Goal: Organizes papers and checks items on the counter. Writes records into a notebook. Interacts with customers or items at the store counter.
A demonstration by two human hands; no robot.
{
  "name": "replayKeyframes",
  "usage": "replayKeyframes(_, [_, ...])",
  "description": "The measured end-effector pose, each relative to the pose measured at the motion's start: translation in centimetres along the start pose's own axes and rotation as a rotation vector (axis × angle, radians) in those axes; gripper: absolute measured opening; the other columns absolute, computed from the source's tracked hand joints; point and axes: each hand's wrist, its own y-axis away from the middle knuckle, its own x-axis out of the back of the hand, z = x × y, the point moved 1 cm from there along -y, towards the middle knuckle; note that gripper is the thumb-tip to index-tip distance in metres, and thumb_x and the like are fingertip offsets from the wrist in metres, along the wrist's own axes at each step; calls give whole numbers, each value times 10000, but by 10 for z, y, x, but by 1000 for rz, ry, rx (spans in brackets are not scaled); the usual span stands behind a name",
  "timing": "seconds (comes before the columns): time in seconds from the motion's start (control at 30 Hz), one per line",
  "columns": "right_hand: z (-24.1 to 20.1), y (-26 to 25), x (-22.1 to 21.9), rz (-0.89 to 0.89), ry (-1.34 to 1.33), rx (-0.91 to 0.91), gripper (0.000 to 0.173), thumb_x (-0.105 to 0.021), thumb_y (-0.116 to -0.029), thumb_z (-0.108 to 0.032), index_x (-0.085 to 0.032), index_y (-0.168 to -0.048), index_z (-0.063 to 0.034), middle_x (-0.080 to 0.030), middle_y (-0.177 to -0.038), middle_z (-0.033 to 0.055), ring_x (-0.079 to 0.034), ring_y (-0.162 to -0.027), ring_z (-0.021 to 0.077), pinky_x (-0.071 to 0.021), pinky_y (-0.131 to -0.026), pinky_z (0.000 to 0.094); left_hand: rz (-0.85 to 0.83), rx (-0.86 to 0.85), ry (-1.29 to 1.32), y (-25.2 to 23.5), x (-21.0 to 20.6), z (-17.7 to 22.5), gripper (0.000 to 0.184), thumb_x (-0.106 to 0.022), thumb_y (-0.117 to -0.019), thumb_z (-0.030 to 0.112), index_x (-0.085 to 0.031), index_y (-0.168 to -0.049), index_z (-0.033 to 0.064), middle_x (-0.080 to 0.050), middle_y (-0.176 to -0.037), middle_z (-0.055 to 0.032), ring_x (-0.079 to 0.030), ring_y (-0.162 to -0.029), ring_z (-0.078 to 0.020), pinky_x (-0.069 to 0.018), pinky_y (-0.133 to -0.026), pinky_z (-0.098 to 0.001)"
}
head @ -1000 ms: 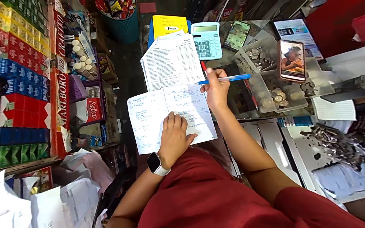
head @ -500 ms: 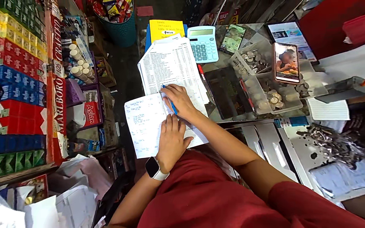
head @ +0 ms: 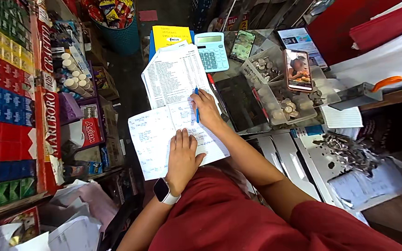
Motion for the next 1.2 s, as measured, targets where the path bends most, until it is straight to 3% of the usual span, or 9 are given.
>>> replayKeyframes(0.17, [2, 1, 1, 11, 27, -37, 257, -529, -1043, -125, -665, -1211, 14, -651, -1297, 246, -529, -1332, 469, -388, -1125, 589, 0, 9, -11, 0, 0, 1, 698, -506, -981, 584, -642, -1306, -18, -513, -1461, -304, -474, -1378, -484, -388, -1094, -610])
replayKeyframes(0.27, [4, -7, 1, 129, -71, 3, 245, -545, -1028, -134, -702, -1137, 20, -711, -1157, 225, -621, -1216, 440, -443, -1072, 580, -15, 16, -12, 0, 0, 1, 705, -480, -990, 598, -633, -1329, -1, -509, -1474, -287, -456, -1399, -467, -359, -1111, -630])
replayKeyframes(0.33, [-5, -20, 9, 180, -302, -52, 319, -505, -1054, -163, -687, -1220, 41, -674, -1201, 262, -634, -1173, 383, -485, -1033, 492, -20, 25, 15, 0, 1, 1, 706, -489, -986, 603, -630, -1339, 8, -502, -1485, -278, -442, -1408, -475, -290, -1109, -719])
replayKeyframes(0.4, [-17, -39, 13, 124, -652, -200, 383, -434, -1074, -199, -641, -1311, 21, -582, -1269, 206, -631, -1098, 217, -547, -935, 334, -27, 35, 53, 0, 0, 1, 694, -503, -986, 595, -629, -1344, 13, -495, -1494, -270, -422, -1419, -485, -231, -1097, -779])
replayKeyframes(0.47, [-24, -58, 5, 64, -1040, -282, 291, -448, -1044, -151, -613, -1216, 15, -624, -1116, 79, -671, -886, 118, -592, -805, 295, -59, 46, 73, -2, 2, 1, 680, -501, -994, 583, -617, -1359, 21, -480, -1509, -264, -394, -1437, -484, -205, -1103, -784])
replayKeyframes(0.53, [-30, -76, -7, 24, -1269, -353, 63, -514, -976, -49, -556, -1020, -35, -665, -929, 43, -680, -730, 123, -610, -716, 312, -77, 51, 78, -3, 3, 1, 673, -496, -997, 584, -612, -1365, 33, -470, -1519, -260, -388, -1441, -483, -207, -1108, -777])
replayKeyframes(0.7, [-40, -106, -34, 64, -1131, -408, 255, -679, -952, -42, -452, -837, -71, -549, -603, -4, -563, -433, 91, -549, -452, 257, -81, 52, 91, -2, 4, 0, 655, -518, -994, 567, -613, -1363, 34, -473, -1520, -250, -390, -1442, -474, -217, -1115, -764])
replayKeyframes(0.83, [-38, -104, -44, 79, -1017, -394, 252, -589, -965, -23, -437, -774, -87, -476, -561, -27, -492, -412, 58, -481, -431, 215, -109, 60, 107, -3, 6, 0, 649, -518, -999, 555, -604, -1373, 31, -465, -1527, -252, -379, -1449, -476, -204, -1121, -764])
replayKeyframes(1.2, [-38, -101, -45, 90, -987, -385, 248, -569, -938, -8, -430, -755, -101, -466, -551, -36, -484, -407, 55, -470, -424, 214, -85, 50, 88, -2, 4, 0, 646, -508, -1000, 559, -611, -1361, 33, -482, -1514, -247, -402, -1437, -469, -220, -1111, -765])
